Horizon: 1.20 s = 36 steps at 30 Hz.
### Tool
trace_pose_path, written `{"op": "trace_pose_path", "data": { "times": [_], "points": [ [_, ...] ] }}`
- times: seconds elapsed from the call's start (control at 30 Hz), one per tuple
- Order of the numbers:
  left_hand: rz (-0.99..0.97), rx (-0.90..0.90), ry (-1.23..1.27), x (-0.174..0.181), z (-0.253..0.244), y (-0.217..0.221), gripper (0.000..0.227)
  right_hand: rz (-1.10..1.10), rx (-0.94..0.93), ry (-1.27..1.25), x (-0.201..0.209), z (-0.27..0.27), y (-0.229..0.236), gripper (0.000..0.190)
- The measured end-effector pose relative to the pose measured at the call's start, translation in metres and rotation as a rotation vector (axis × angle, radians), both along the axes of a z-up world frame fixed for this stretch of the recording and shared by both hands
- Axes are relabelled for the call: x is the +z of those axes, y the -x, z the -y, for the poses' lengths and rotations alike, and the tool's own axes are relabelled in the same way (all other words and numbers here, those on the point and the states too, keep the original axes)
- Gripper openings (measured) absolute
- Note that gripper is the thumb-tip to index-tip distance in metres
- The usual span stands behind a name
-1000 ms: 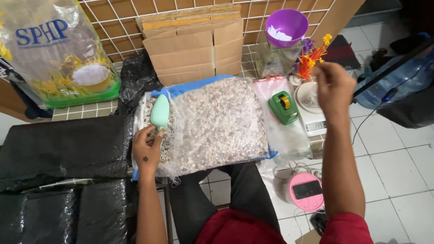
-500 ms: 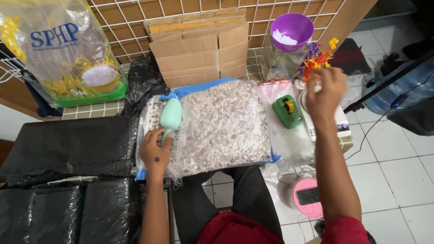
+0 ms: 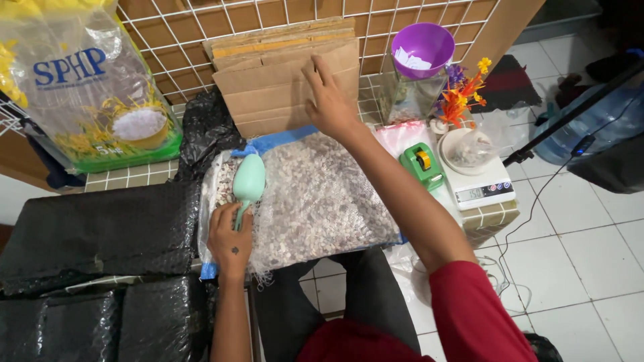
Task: The person scoops granular material from a large bag into a small plastic bag using a green scoop, then places the filled bag on a digital scale. They fold a cardboard box, place a black plastic bag inside it, and set the weighed bag into the box.
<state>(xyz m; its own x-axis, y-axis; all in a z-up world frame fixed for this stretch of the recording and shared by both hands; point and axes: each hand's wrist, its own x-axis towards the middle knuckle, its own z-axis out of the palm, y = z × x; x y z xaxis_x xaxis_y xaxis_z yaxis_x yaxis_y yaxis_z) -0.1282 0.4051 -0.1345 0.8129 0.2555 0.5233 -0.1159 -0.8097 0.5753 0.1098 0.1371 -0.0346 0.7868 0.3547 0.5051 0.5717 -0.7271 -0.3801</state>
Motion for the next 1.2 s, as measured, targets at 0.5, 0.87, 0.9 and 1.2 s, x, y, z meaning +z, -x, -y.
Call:
{"op": "trace_pose_path", "data": {
  "times": [0.5, 0.87, 0.9, 1.2],
  "points": [
    [0.005, -0.007, 0.033, 0.004, 0.001, 0.0, 0.02, 0.346, -0.141, 0.225, 0.027, 0.002, 0.006, 0.013],
    [0.02, 0.009, 0.047, -0.001, -0.003, 0.0, 0.018, 0.462, -0.107, 0.214, 0.088, 0.022, 0.028, 0.011],
    [0.037, 0.013, 0.028, -0.006, -0.004, -0.001, 0.019, 0.441, -0.081, 0.158, 0.095, 0.024, 0.032, 0.012],
    [0.037, -0.028, 0.135, 0.006, -0.004, 0.004, 0.021, 0.185, 0.002, -0.001, 0.141, 0.05, 0.08, 0.02]
  ]
}}
